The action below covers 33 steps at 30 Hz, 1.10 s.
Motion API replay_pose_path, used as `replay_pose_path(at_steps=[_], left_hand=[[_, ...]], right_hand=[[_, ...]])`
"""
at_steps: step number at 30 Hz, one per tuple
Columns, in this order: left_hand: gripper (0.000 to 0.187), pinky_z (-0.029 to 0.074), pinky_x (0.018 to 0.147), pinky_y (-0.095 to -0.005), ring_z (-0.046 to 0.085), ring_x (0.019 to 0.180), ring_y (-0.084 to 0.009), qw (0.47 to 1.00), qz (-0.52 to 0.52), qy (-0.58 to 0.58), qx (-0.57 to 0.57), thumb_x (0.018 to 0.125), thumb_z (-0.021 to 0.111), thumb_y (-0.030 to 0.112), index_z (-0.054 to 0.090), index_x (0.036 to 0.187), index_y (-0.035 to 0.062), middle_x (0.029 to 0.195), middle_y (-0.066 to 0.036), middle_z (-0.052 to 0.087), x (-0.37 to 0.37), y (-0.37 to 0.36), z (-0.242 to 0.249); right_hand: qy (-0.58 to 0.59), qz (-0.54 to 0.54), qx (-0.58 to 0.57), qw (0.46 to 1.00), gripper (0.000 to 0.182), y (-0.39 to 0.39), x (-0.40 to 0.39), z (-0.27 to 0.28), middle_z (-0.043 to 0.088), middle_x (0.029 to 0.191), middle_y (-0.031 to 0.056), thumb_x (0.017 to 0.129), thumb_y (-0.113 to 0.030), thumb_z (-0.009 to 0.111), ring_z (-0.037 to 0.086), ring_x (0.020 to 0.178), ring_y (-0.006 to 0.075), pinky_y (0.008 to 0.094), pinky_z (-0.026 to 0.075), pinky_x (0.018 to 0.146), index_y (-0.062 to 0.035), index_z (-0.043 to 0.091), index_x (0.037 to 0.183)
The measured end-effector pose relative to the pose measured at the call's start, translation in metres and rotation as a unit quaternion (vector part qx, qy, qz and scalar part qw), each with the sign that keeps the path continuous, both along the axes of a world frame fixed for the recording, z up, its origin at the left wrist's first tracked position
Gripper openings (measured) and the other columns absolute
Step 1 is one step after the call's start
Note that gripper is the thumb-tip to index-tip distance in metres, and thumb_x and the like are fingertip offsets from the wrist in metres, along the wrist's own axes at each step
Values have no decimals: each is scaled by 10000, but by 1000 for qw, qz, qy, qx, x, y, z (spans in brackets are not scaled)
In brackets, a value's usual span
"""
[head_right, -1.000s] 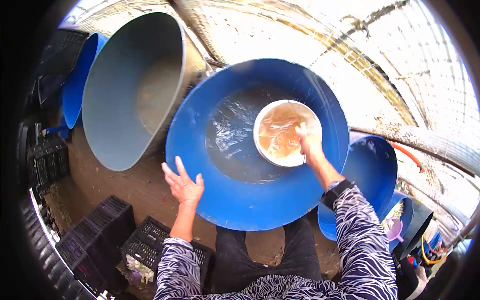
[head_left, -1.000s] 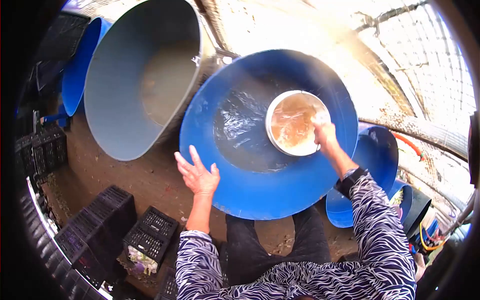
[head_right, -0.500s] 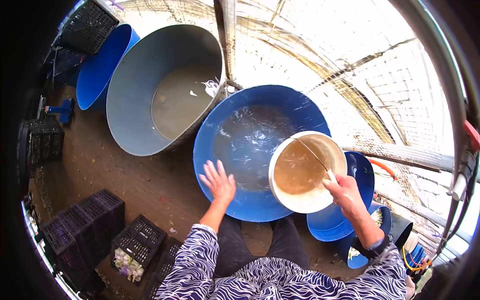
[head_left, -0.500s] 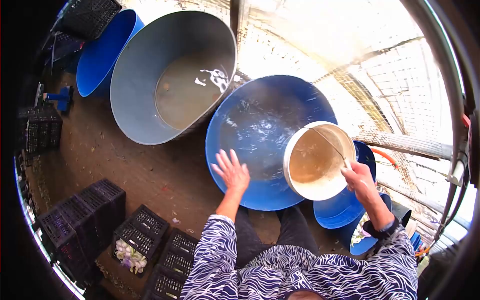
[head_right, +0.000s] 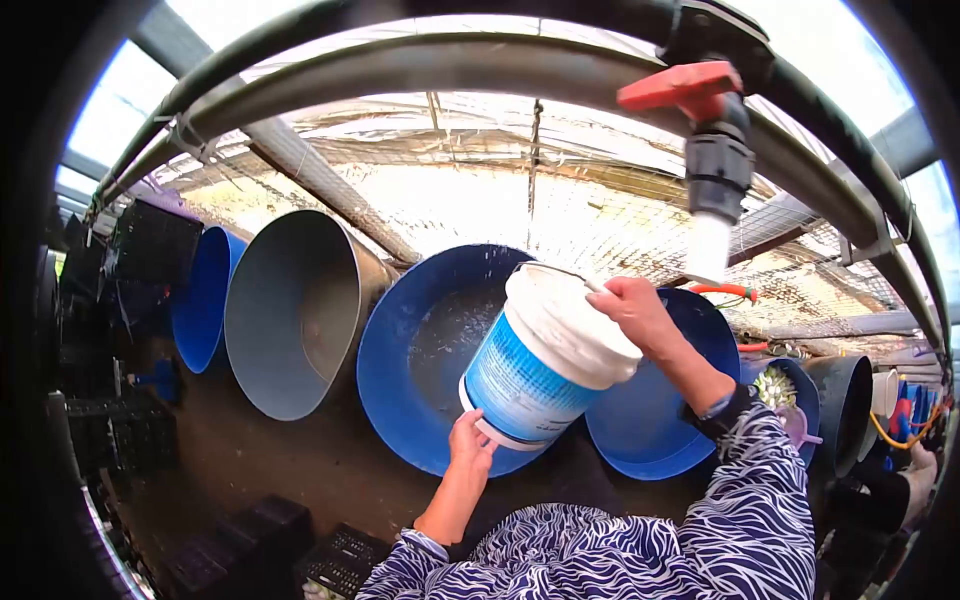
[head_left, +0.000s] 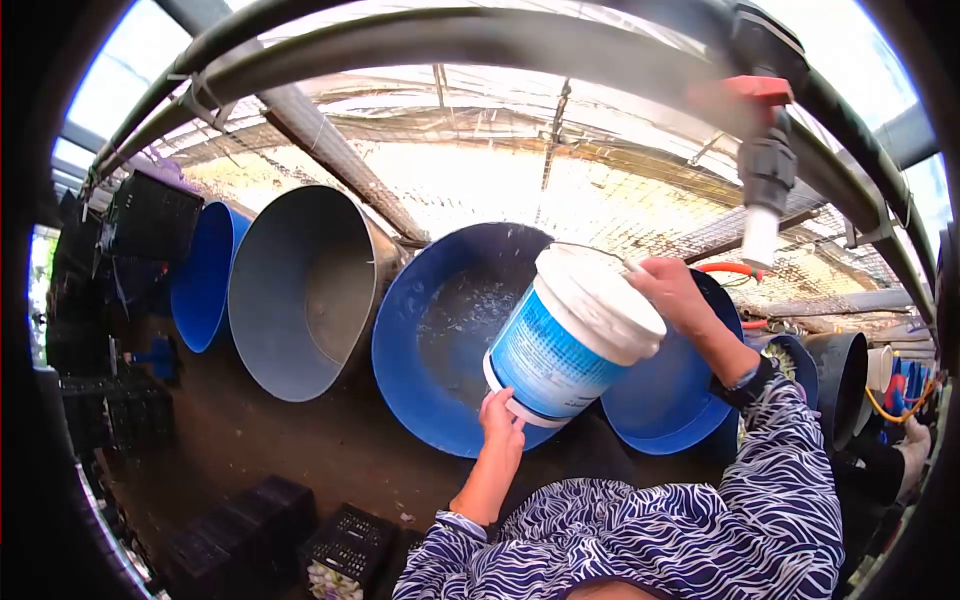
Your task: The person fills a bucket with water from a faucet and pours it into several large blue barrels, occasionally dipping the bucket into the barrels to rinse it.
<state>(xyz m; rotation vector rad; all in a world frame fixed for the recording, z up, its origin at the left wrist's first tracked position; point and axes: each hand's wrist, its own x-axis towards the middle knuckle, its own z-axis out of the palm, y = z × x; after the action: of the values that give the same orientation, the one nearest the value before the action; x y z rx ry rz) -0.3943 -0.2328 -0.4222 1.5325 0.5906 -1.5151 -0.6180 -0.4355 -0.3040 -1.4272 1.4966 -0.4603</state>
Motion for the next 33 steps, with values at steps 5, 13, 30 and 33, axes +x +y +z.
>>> replay_pose_path(at_steps=[5,13,30,33], left_hand=[[287,397,935,-417,503,1028,-250,992,-43,47,-111,820,542,176,496,1072,47,1048,-118,522,-30,-56,89],[592,454,887,-436,500,975,-240,952,4,87,-294,817,565,60,215,1294,52,1053,-122,460,-83,-107,212],[622,451,792,-295,530,887,-164,946,-135,-176,-237,749,629,110,368,1305,14,970,-78,533,-26,-30,55],[578,449,827,-331,526,945,-201,892,-163,-399,-137,737,645,129,429,1265,38,1024,-119,519,23,10,-4]], right_hand=[[93,12,-95,991,335,-37,-20,-27,595,659,86,784,-331,661,560,622,172,314,456,599,-1,653,835],[21,-30,-88,995,316,-42,-60,-19,684,829,99,741,-213,731,642,753,151,270,499,684,10,669,955],[246,130,-393,876,162,46,-7,-6,525,1184,178,584,-105,637,457,1142,343,427,309,1003,-33,570,713],[252,137,-403,869,126,57,34,7,549,1032,140,586,-79,607,512,985,320,433,377,881,-32,552,689]])
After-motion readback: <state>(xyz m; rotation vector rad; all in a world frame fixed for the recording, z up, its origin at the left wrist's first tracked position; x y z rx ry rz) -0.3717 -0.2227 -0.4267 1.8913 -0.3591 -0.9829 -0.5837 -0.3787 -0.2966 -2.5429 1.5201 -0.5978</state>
